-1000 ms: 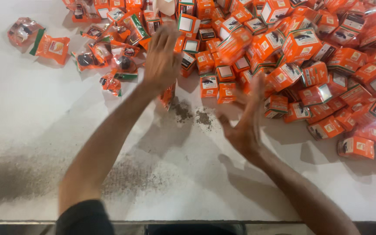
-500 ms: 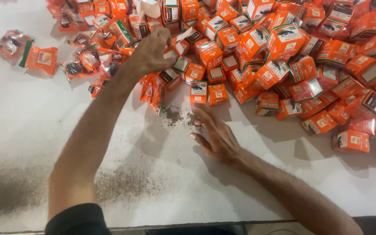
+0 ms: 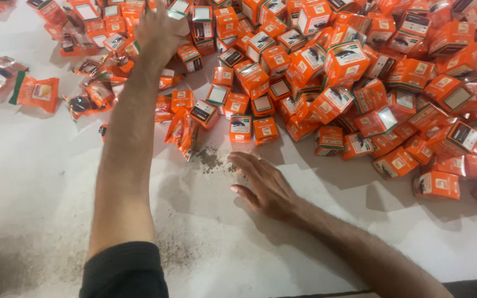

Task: The person picks up small orange product boxes from a large pile on the table, folds a white paper insert, places it inside a box, closes the box, and pushes the finished box onto the pile. They repeat this packing cycle continuously, occasionally reaching across the pile to grab more boxes.

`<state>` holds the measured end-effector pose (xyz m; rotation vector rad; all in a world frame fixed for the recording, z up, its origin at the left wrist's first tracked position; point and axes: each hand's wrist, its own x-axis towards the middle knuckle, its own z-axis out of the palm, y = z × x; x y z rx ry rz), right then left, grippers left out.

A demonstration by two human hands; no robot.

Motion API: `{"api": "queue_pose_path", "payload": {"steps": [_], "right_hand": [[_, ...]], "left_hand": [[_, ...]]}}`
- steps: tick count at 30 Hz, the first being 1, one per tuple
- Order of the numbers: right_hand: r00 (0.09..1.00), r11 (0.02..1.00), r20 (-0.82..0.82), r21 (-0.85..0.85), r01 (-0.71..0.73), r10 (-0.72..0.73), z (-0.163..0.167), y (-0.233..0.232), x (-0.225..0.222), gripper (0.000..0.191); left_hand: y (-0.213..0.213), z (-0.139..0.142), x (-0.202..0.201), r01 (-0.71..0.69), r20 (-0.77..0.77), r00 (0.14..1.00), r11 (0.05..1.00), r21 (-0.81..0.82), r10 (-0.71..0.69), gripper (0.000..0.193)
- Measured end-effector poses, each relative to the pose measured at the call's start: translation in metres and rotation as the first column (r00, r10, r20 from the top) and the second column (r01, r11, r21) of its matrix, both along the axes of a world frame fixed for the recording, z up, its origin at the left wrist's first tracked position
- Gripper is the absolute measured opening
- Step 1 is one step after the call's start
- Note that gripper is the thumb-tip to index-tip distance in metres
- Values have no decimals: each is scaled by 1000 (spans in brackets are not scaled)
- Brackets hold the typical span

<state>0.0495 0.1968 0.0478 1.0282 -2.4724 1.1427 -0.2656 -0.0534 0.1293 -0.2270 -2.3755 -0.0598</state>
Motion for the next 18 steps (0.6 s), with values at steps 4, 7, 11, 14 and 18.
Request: {"api": "queue_pose_path", "payload": {"steps": [4, 7, 11, 14, 18], "right_hand": [[991, 999, -131, -9, 32, -33, 2, 0, 0, 65], [912, 964, -324, -161, 210, -252, 5, -4, 4, 80], [914, 961, -308, -165, 221, -263, 6, -11, 6, 88], [987, 989, 91, -53, 138, -133, 7, -10, 7, 71], [992, 997, 120, -60, 55, -48, 11, -9, 6, 55]], "left_hand": [[-8, -2, 49, 219, -38, 975, 935, 279, -217, 17], [-3, 18, 119, 522, -179, 846, 850, 79, -503, 21], [25, 10, 240, 780, 209, 602, 623, 51, -771, 36], [14, 3, 273, 487, 342, 568, 641, 593, -748, 34], [-4, -25, 256, 204, 403, 876, 961, 185, -264, 54]]}}
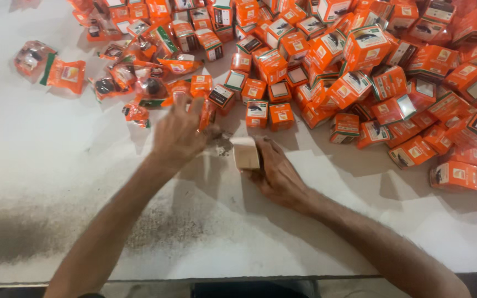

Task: The person picks up small orange product boxes from a large pile on the table, folds a white paper insert, places it inside a box, closes the box, and pushes the finished box onto the pile. They repeat this packing cycle continuously, occasionally reaching across the pile to grab more boxes.

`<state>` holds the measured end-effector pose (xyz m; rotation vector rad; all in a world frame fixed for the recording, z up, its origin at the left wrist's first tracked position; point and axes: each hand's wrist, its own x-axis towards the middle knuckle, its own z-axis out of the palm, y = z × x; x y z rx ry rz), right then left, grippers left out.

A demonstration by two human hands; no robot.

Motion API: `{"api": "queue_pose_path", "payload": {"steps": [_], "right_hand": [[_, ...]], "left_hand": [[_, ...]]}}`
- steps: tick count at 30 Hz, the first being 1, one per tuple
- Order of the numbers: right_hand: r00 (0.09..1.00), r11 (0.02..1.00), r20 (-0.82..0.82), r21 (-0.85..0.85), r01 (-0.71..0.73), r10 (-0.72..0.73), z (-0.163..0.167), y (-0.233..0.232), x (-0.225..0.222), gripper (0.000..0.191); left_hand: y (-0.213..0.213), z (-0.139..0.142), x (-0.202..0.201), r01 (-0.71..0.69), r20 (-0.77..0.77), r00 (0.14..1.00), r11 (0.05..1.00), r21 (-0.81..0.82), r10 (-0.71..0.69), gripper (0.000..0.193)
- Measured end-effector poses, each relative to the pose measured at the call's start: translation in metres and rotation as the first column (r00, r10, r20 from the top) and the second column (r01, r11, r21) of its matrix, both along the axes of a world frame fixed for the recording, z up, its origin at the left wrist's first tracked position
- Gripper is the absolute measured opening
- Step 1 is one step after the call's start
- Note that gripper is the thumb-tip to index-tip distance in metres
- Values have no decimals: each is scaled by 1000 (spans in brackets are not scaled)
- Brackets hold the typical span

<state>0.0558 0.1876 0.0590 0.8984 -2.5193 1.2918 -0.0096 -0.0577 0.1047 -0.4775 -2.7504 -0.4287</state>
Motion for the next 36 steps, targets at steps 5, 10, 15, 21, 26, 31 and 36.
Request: {"api": "queue_pose_path", "payload": {"steps": [5, 10, 15, 21, 26, 31, 36], "right_hand": [[999, 998, -22, -37, -47, 46, 7, -1, 3, 58], [995, 995, 96, -96, 7, 3, 2, 4, 0, 54], [993, 998, 98, -7, 64, -63, -15, 8, -7, 50], [999, 998, 20, -33, 46, -45, -23, 11, -9, 62], [998, 998, 7, 10, 70, -70, -16, 6, -5, 63], [1000, 1000, -8, 1, 29, -29, -8, 7, -2, 64], [997, 998, 72, -45, 31, -27, -15, 7, 2, 75]], "left_hand": [[-4, -39, -6, 25, 28, 999, 998, 60, -27, 39], [2, -36, 35, 18, 115, 991, 925, 380, -66, 21], [24, -39, 75, 599, -626, 709, 747, 289, -326, 26], [32, -42, 77, 530, -407, 784, 847, 47, -469, 42], [47, -34, 81, 364, -367, 881, 924, 117, -300, 21], [69, -31, 76, 190, -186, 976, 852, 488, -112, 21], [69, -39, 63, -244, 348, 930, 505, 828, -121, 57]]}}
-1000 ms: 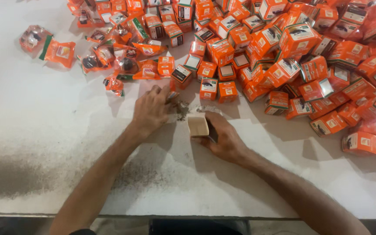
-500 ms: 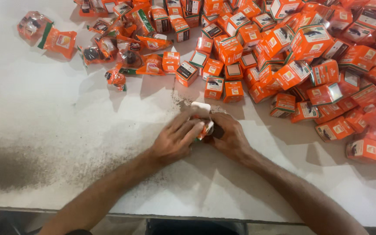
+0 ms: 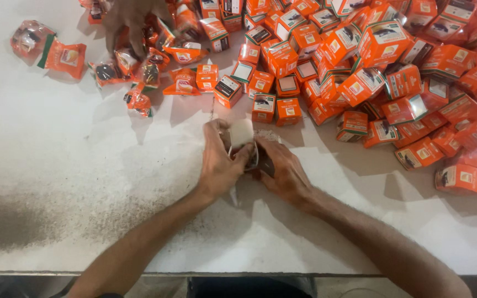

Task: The person picks up small orange product boxes from a large pile on the table, folds a white paper insert, places it inside a box, closes the box, and pushes the finished box onto the pile. They repeat this packing cycle continuously, occasionally reaching across the pile to grab more boxes.

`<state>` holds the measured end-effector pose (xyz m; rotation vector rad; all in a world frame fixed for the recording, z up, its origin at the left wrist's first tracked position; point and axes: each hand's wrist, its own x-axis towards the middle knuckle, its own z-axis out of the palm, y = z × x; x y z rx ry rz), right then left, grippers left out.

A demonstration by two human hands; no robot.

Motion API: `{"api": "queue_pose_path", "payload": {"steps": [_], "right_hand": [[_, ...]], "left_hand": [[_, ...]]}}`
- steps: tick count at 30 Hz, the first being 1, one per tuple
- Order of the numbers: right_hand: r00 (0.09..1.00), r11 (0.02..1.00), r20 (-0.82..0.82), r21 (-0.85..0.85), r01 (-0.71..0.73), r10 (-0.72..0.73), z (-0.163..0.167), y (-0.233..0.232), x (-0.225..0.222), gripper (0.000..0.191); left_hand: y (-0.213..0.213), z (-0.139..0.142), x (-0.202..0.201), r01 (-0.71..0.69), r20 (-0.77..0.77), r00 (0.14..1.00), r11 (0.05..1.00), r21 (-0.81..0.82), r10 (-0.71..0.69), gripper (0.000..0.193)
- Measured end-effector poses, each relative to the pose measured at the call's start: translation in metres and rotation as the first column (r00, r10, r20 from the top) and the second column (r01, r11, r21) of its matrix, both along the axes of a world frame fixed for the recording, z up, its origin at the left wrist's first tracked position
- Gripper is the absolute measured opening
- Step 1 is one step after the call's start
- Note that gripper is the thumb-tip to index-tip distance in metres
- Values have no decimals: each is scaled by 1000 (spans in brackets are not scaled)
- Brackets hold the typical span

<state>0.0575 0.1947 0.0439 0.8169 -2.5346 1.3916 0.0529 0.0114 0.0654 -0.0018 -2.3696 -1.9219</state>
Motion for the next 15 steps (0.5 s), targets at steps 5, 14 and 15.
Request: {"api": "queue_pose_path", "payload": {"steps": [5, 14, 15], "right_hand": [[999, 1000, -28, -17, 21, -22, -5, -2, 1, 71], [961, 987, -264, 157, -42, 83, 12, -3, 3, 51], [955, 984, -284, 176, -38, 87, 14, -4, 3, 50]], "left_hand": [[-1, -22, -4, 120, -61, 992, 974, 192, -110, 52], [-34, -24, -5, 319, -33, 928, 744, 587, -372, 69], [-40, -23, -6, 312, -20, 908, 642, 700, -419, 72]]}}
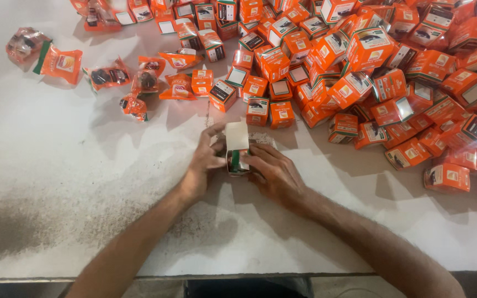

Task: The person picks up small orange product boxes from a large pile on the table, folds a white paper insert, places it inside a box, closes the box, and pushes the finished box onto the pile. They repeat this packing cycle continuously, occasionally reaching across the pile to grab more boxes.

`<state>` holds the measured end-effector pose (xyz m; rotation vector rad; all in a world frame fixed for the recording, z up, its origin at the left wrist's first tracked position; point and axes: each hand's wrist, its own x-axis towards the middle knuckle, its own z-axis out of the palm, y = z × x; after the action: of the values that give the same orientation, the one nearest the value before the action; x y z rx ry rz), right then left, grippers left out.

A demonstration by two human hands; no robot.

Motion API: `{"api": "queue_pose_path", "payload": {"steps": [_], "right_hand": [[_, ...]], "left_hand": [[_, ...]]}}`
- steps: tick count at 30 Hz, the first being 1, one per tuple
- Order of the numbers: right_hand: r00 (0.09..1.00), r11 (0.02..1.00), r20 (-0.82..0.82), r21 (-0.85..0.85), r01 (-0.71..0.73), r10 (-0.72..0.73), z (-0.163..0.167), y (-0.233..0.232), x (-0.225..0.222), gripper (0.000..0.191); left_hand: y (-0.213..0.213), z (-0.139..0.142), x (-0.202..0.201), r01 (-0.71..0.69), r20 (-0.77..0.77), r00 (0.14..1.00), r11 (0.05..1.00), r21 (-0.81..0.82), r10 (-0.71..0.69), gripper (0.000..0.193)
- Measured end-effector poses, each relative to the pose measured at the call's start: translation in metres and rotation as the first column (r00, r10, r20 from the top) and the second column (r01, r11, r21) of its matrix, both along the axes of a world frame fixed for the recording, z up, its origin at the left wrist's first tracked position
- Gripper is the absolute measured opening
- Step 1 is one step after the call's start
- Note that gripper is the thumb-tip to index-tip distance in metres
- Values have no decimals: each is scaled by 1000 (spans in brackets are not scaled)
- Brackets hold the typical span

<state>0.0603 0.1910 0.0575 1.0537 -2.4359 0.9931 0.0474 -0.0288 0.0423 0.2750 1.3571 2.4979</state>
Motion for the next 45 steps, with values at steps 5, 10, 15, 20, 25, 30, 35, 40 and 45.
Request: {"api": "queue_pose_path", "payload": {"steps": [5, 10, 15, 20, 25, 30, 35, 40, 45], "right_hand": [[1000, 1000, -13, -19, -18, 17, 2, -2, 0, 41], [1000, 997, 27, -77, -10, 13, -1, -1, 2, 40], [965, 990, 246, -84, 116, -92, -11, 3, 1, 53], [969, 987, 226, -102, 124, -98, -20, 4, -1, 59], [970, 989, 228, -102, 109, -83, -20, 4, 0, 59], [955, 990, 281, -77, 118, -92, -17, 5, -1, 61], [974, 993, 218, -82, 88, -68, -17, 4, 0, 65], [975, 968, 162, -175, 179, -151, -21, -1, -1, 83], [971, 954, 206, -245, 174, -124, -25, -4, -1, 81]], "left_hand": [[0, -8, -8, 17, 55, 998, 917, -398, 6, 34], [14, -6, 3, -286, -413, 910, 757, -587, 24, 28], [-2, 15, 16, -499, -797, 509, 643, -581, -325, 45], [0, 18, 17, -516, -761, 592, 600, -611, -266, 40], [3, 13, 16, -524, -798, 555, 646, -555, -235, 29], [-1, 20, 21, -620, -852, 384, 584, -524, -357, 28], [4, 33, 27, -664, -811, 452, 468, -584, -371, 29], [4, 64, -20, -360, -471, 726, 306, -881, -501, 36], [7, 99, -125, -835, -978, 16, 536, -127, -206, 39]]}}
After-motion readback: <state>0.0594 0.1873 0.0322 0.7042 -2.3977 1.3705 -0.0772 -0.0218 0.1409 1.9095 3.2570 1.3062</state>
